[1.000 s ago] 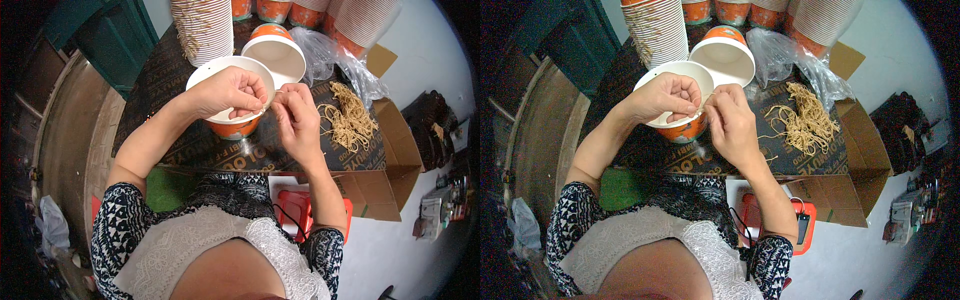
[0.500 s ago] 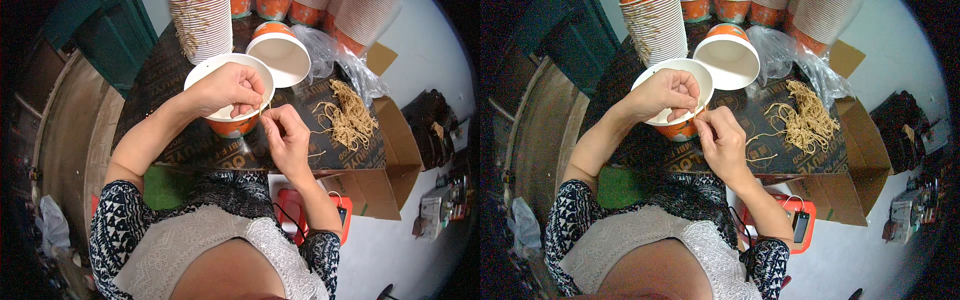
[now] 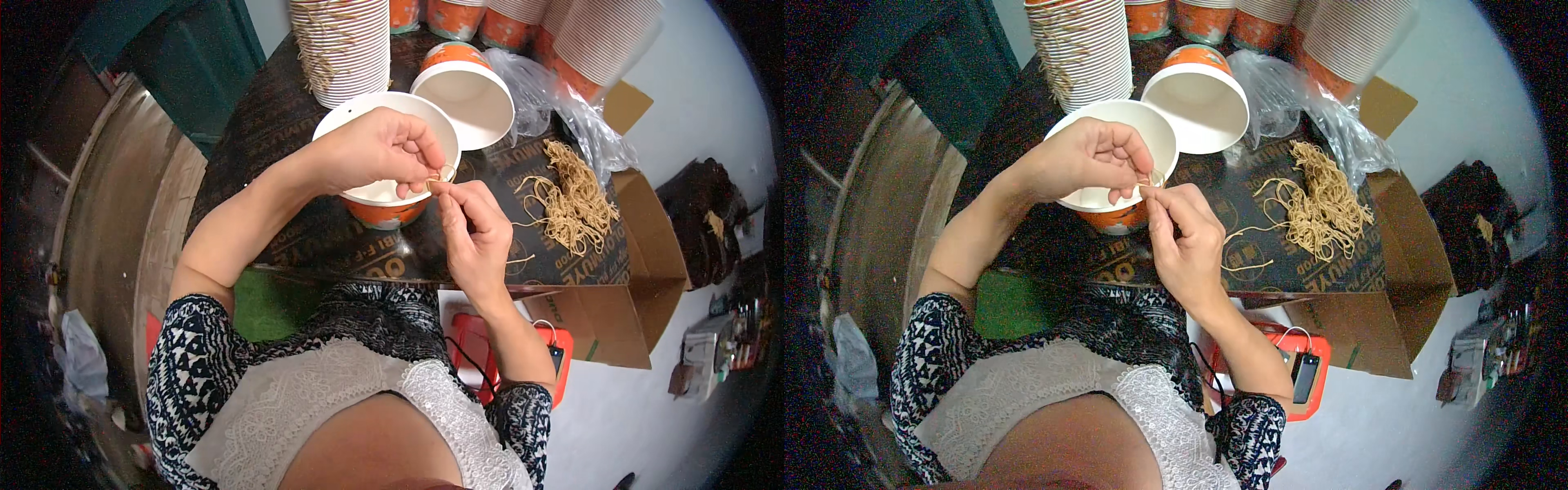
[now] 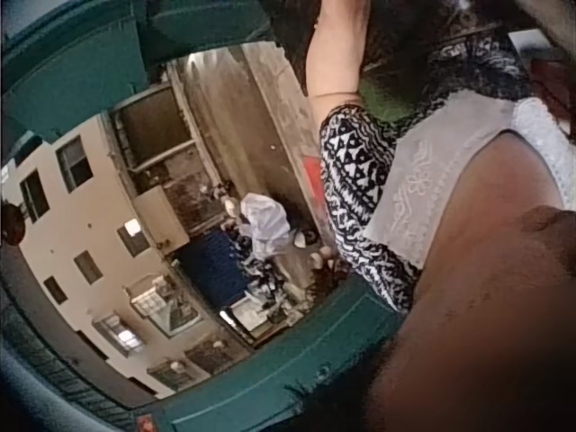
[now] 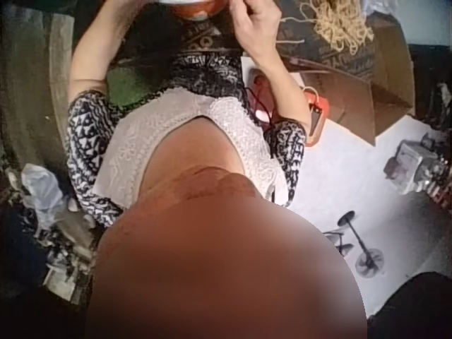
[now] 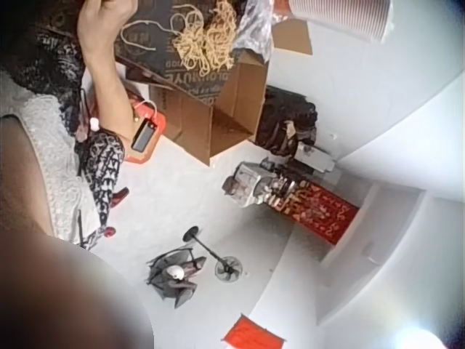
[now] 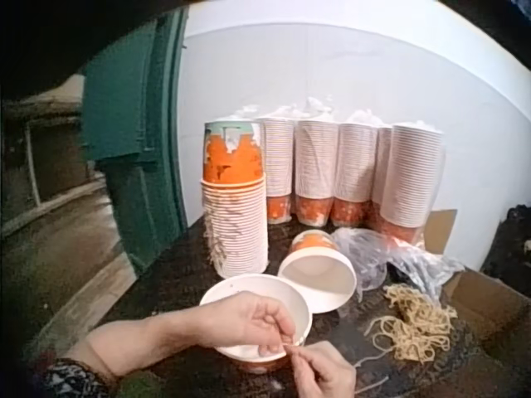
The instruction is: Manual assembly of paper bowls by threading string through pre-punched holes for manufacturing or packaging.
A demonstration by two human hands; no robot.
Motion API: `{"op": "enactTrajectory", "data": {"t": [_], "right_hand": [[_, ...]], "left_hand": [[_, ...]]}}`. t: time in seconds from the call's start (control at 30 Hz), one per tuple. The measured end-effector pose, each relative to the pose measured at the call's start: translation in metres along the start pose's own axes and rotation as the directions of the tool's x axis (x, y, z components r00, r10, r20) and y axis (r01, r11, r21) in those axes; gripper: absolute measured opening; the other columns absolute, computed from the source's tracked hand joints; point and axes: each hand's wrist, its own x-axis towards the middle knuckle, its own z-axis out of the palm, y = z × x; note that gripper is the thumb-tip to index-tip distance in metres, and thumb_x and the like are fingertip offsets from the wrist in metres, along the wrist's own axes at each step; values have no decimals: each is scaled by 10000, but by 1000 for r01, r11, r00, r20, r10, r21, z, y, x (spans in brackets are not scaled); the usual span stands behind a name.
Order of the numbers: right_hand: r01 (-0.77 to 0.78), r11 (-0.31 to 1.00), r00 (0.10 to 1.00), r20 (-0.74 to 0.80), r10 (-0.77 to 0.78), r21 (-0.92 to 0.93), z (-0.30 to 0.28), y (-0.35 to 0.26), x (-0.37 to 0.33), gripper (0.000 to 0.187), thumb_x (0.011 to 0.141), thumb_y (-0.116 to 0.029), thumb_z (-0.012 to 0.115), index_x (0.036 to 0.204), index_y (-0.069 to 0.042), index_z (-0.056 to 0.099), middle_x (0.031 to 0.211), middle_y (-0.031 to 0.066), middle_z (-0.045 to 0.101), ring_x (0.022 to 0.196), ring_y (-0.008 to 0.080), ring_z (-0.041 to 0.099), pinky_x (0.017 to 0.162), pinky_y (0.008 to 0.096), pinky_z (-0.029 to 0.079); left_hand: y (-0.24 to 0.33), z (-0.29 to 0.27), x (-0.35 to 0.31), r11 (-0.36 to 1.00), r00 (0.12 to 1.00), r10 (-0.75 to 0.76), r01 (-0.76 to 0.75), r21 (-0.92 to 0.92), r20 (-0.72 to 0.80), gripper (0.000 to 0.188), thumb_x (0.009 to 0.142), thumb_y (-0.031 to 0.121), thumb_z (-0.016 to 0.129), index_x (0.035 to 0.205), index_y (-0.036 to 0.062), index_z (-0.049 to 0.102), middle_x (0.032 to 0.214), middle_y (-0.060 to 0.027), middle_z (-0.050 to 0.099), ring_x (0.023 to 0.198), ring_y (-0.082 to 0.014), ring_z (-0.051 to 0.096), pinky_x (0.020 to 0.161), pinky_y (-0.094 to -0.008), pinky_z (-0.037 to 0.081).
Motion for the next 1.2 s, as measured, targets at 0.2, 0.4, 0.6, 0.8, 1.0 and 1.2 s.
{"op": "enactTrajectory", "data": {"t": [0.2,0.4,0.6,0.8,1.0,1.2], "right_hand": [[46,999,999,-8,-46,-19,1,1,2,157,881,39,628,1024,21,693,818,120,628,658,163,586,585,281,462],[-3,1000,1000,-16,3,2,-6,3,3,91,867,22,641,952,28,674,789,112,634,630,147,578,572,275,450],[-73,996,993,-93,77,45,-8,6,8,127,859,-39,678,961,-2,613,656,18,563,587,47,481,533,227,415],[-144,989,988,46,146,-34,-10,-4,15,158,848,-59,704,966,4,619,609,24,549,555,60,493,539,234,435],[-43,995,999,17,44,-86,-7,6,13,98,856,-41,688,899,11,617,707,98,636,605,129,596,580,278,488],[-44,995,999,16,45,-86,-5,10,9,88,856,-22,679,893,20,610,746,120,650,622,160,624,594,293,501]], "left_hand": [[-14,5,1,994,993,112,-112,11,-27,198,841,21,684,1017,-53,634,868,-72,676,728,-82,620,677,-213,513],[-8,7,-1,986,997,57,-48,162,-54,105,829,4,672,921,-45,680,856,-72,686,726,-81,615,675,-221,508],[-10,11,0,983,992,92,-76,167,-89,82,778,4,660,841,-43,685,735,-48,660,647,-75,593,622,-220,482],[-13,10,1,969,990,100,-73,236,-103,77,775,24,669,832,-26,682,754,-33,665,704,-74,605,656,-225,491],[-10,9,-1,989,995,89,-84,123,-34,209,873,23,619,1065,-58,602,905,-69,644,805,-104,628,753,-240,525],[-2,12,-5,991,985,65,-45,127,-161,215,844,41,620,1025,-75,622,856,-79,653,766,-114,623,698,-255,524]]}}
